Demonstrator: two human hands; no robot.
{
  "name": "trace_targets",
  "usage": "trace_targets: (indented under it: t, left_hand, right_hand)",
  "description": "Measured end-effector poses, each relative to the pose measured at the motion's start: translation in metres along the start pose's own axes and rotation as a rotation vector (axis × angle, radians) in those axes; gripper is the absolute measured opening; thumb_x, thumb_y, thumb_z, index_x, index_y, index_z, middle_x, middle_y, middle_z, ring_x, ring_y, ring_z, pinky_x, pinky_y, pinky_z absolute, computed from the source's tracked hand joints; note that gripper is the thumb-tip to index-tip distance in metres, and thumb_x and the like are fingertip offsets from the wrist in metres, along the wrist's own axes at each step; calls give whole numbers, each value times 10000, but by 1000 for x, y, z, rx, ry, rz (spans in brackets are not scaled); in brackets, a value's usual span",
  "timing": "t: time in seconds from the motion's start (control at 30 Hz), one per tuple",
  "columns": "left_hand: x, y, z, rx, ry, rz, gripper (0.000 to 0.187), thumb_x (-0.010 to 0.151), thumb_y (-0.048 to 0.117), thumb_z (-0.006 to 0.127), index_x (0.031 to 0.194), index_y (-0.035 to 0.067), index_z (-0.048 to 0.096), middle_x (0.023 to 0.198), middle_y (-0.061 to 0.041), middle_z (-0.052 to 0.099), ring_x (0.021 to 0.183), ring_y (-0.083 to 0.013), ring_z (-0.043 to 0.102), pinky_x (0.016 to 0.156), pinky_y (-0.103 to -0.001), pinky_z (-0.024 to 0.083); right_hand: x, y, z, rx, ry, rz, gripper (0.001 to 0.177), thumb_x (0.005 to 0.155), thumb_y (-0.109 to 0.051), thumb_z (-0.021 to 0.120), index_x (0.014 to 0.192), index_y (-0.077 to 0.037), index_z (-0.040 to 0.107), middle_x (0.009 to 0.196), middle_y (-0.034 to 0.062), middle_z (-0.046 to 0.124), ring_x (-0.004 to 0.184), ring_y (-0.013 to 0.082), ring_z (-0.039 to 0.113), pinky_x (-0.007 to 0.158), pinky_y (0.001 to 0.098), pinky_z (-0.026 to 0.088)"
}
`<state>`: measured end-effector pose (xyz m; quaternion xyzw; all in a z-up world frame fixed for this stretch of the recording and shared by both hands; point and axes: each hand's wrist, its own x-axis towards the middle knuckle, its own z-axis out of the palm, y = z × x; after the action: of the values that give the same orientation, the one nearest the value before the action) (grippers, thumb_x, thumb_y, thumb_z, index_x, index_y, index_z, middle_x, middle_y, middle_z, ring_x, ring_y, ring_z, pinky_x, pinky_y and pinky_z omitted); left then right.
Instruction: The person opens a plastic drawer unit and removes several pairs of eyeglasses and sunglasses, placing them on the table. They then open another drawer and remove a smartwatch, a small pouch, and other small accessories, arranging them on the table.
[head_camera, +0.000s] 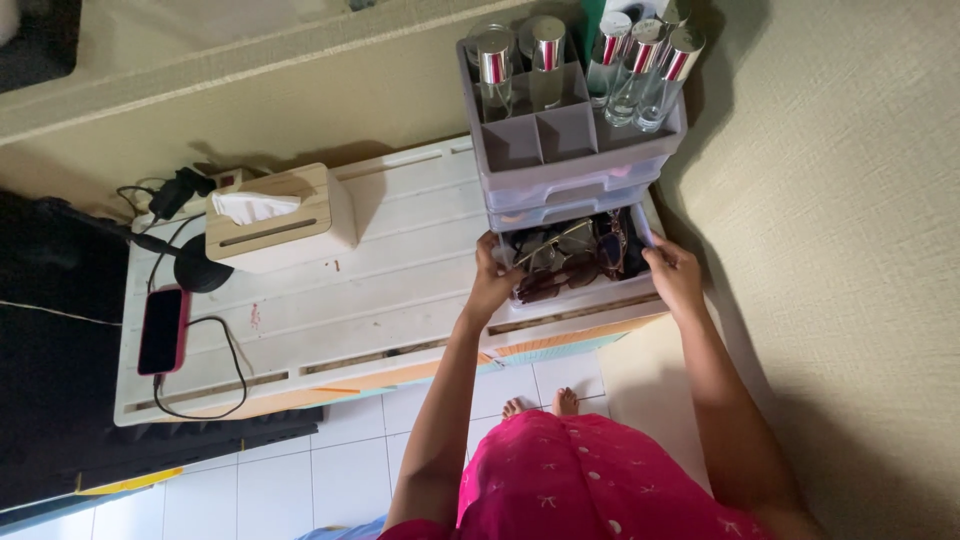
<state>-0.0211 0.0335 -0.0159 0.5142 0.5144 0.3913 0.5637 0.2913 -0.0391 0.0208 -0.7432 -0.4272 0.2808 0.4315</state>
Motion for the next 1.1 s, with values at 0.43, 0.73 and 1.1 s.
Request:
trace_targets:
  t: [0.43, 0.73, 1.1]
  left_hand:
    - [-10, 4, 32, -209, 240, 156, 632, 647, -103, 478, 1242, 106, 434, 1158, -116, 495, 1096, -237, 477, 900, -354, 405]
    - [-15, 23, 31, -265, 255, 59, 528, 803, -14, 490, 1309, 126, 429, 1250, -150, 489, 1191, -282, 488, 992, -429, 428]
    - [-42, 29, 39, 868, 385, 312, 380, 789, 233, 675, 1152, 189, 570, 1280, -32, 347, 1163, -350, 332, 1048, -569, 224]
  right_hand:
    - [70, 8, 29, -317, -46, -199, 385, 928, -172, 680, 1304, -88, 698, 1177, 206, 730, 1025, 384, 717, 830, 505, 604]
    - [57, -1, 19, -232, -132, -188, 473, 970, -93, 593, 1442, -67, 602, 1349, 265, 613, 1081, 445, 672, 899, 526, 575]
    - [0, -58, 50, -580, 27, -832, 279, 993, -164, 640, 1257, -243, 685, 1132, 29, 611, 987, 263, 583, 829, 402, 458]
